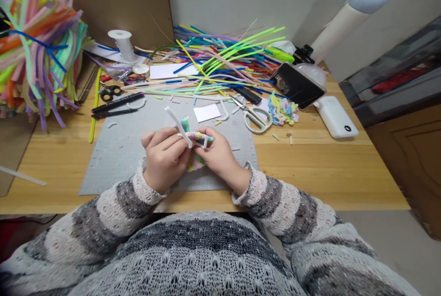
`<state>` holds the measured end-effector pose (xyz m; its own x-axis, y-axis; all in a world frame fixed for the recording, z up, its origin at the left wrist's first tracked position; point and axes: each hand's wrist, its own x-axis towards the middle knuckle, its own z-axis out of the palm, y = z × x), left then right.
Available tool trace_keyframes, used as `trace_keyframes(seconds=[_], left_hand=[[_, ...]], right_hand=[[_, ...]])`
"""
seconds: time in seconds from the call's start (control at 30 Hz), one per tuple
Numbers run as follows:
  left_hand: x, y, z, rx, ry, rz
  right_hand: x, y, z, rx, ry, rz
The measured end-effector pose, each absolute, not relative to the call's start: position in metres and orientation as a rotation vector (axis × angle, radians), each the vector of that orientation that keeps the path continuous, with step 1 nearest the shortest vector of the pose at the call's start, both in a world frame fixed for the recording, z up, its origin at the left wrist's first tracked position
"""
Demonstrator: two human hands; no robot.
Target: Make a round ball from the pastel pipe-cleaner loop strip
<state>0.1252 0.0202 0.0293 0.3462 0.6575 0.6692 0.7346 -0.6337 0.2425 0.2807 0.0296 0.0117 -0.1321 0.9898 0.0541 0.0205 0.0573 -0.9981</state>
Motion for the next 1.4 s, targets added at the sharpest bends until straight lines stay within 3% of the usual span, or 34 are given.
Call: trace_keyframes(seconds=[0.4,0.57,0.7,0.77,0.93,1.0,1.4], left_hand=[[0.118,0.025,0.030,-2.644,-1.201,-1.380],[0.115,0.035,0.028,-2.424,-1.721,-2.111],[0.117,0.042,0.027,-2.941,-2.365,-2.158],[0.118,0.042,0.027,-2.860,-2.514,-2.189],[0.121,0.041,0.022,-2.518,-2.670,-2.133],[0.123,0.042,0.020,-2.401,-2.746,-2.163],[0.134,0.038,0.019,-2.335,-2.657,-2.215]], right_hand=[[0.284,0.038,0.009,-0.997,-1.120,1.218],[0.288,0.040,0.009,-1.014,-1.300,1.079],[0.286,0.037,0.008,-1.014,-1.479,1.030],[0.287,0.034,0.010,-1.043,-1.549,0.879],[0.294,0.026,0.025,-1.089,-1.758,0.115],[0.295,0.023,0.031,-1.117,-1.857,-0.001],[0.284,0.026,0.019,-1.075,-1.860,0.369]])
